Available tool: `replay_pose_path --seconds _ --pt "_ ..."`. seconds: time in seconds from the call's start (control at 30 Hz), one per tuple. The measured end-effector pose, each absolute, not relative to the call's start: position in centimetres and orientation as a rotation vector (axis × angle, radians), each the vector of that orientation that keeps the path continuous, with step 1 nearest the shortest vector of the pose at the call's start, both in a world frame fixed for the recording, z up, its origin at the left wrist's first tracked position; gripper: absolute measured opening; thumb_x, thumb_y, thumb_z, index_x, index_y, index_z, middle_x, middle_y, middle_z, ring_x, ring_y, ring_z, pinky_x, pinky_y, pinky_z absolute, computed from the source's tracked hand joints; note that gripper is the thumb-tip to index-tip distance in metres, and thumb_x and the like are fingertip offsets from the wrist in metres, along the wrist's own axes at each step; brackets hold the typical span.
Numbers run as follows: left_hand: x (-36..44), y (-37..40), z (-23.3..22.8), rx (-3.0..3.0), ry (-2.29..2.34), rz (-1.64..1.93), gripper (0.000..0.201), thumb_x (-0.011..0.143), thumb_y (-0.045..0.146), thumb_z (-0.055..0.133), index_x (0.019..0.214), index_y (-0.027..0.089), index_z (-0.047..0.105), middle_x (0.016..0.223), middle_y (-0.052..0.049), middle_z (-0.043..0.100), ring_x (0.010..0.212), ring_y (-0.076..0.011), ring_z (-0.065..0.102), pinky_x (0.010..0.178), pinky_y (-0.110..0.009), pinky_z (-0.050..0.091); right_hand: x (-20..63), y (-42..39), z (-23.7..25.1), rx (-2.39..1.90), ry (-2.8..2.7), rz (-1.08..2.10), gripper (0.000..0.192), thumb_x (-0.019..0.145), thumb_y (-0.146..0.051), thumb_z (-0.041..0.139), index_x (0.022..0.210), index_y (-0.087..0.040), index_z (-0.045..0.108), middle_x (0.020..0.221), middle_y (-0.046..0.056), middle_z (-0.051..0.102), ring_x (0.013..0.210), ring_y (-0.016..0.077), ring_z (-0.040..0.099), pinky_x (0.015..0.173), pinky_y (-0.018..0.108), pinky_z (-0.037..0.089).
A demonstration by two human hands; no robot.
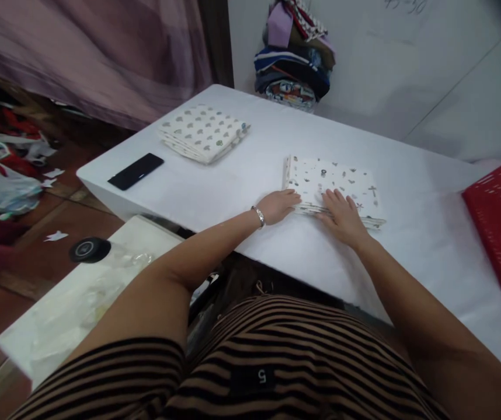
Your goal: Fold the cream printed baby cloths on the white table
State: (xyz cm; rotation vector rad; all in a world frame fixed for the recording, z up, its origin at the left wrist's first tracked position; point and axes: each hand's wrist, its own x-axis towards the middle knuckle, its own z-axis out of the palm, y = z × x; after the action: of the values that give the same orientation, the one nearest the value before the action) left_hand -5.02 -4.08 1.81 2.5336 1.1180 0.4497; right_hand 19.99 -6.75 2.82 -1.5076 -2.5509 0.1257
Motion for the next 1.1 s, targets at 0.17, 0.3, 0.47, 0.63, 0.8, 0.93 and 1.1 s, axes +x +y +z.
replay_pose_path --seconds 0.17,0.3,0.47,0.63,0.8,0.93,1.1 --pt "-5.2 -4.3 1.9 2.454 1.105 0.443 0.04 0.09 0.021 0.038 0.129 0.02 0.048 0.138 -0.001 0.047 0.135 -0.0131 0.028 0.111 -0.033 0.026 19.6 -6.9 2.4 -1.489 -2.556 0.217 0.061 0.09 -0.048 0.036 0.144 -0.021 0.026 0.149 0.008 0.027 0.138 0.0252 0.019 0.11 0.049 0.015" --pt "-5.2 -3.9 2.7 2.414 1.116 0.525 0.039 0.092 0.028 0.039 0.127 0.019 0.049 0.138 -0.002 0.047 0.134 -0.0155 0.029 0.111 -0.033 0.026 22.1 -6.2 2.7 -1.622 -2.352 0.136 0.059 0.09 -0.048 0.036 0.141 -0.02 0.031 0.148 0.01 0.029 0.138 0.0281 0.018 0.108 0.053 0.014" --pt "-5.1 -1.9 3.1 2.185 1.464 0.683 0.039 0.09 0.034 0.041 0.123 0.017 0.053 0.137 -0.006 0.047 0.126 -0.02 0.041 0.107 -0.033 0.032 27.4 -3.8 2.3 -1.9 -1.882 0.209 0.05 0.087 -0.042 0.043 0.129 -0.016 0.048 0.138 0.013 0.044 0.129 0.0279 0.036 0.105 0.047 0.029" --pt "-4.7 2.0 2.8 1.711 1.789 0.63 0.053 0.086 0.04 0.047 0.131 0.011 0.043 0.134 -0.014 0.049 0.121 -0.0245 0.048 0.1 -0.033 0.037 31.0 -0.8 2.6 -2.131 -1.147 0.601 0.053 0.08 -0.032 0.058 0.127 -0.008 0.051 0.114 0.016 0.062 0.098 0.0234 0.06 0.084 0.035 0.048" --pt "-3.4 6.2 3.8 1.513 1.846 0.555 0.056 0.081 0.043 0.051 0.127 0.01 0.045 0.124 -0.017 0.056 0.117 -0.0265 0.052 0.094 -0.031 0.04 30.9 1.9 3.5 -2.145 -1.025 0.786 0.059 0.074 -0.032 0.064 0.128 -0.009 0.051 0.104 0.016 0.066 0.085 0.0209 0.063 0.065 0.028 0.05" --pt "-2.5 8.8 4.6 1.431 1.871 0.523 0.053 0.077 0.042 0.055 0.119 0.011 0.051 0.124 -0.018 0.056 0.114 -0.029 0.054 0.09 -0.033 0.043 29.5 3.9 4.1 -2.185 -1.093 0.794 0.059 0.074 -0.038 0.064 0.127 -0.012 0.053 0.114 0.016 0.062 0.097 0.0231 0.061 0.069 0.028 0.05" --pt "-2.4 10.8 4.4 1.395 1.891 0.473 0.049 0.064 0.035 0.067 0.107 0.013 0.058 0.113 -0.018 0.063 0.104 -0.0316 0.06 0.081 -0.036 0.048 28.7 6.0 4.2 -2.189 -1.107 0.882 0.07 0.075 -0.04 0.063 0.135 -0.008 0.044 0.11 0.018 0.064 0.091 0.0234 0.062 0.067 0.028 0.05"
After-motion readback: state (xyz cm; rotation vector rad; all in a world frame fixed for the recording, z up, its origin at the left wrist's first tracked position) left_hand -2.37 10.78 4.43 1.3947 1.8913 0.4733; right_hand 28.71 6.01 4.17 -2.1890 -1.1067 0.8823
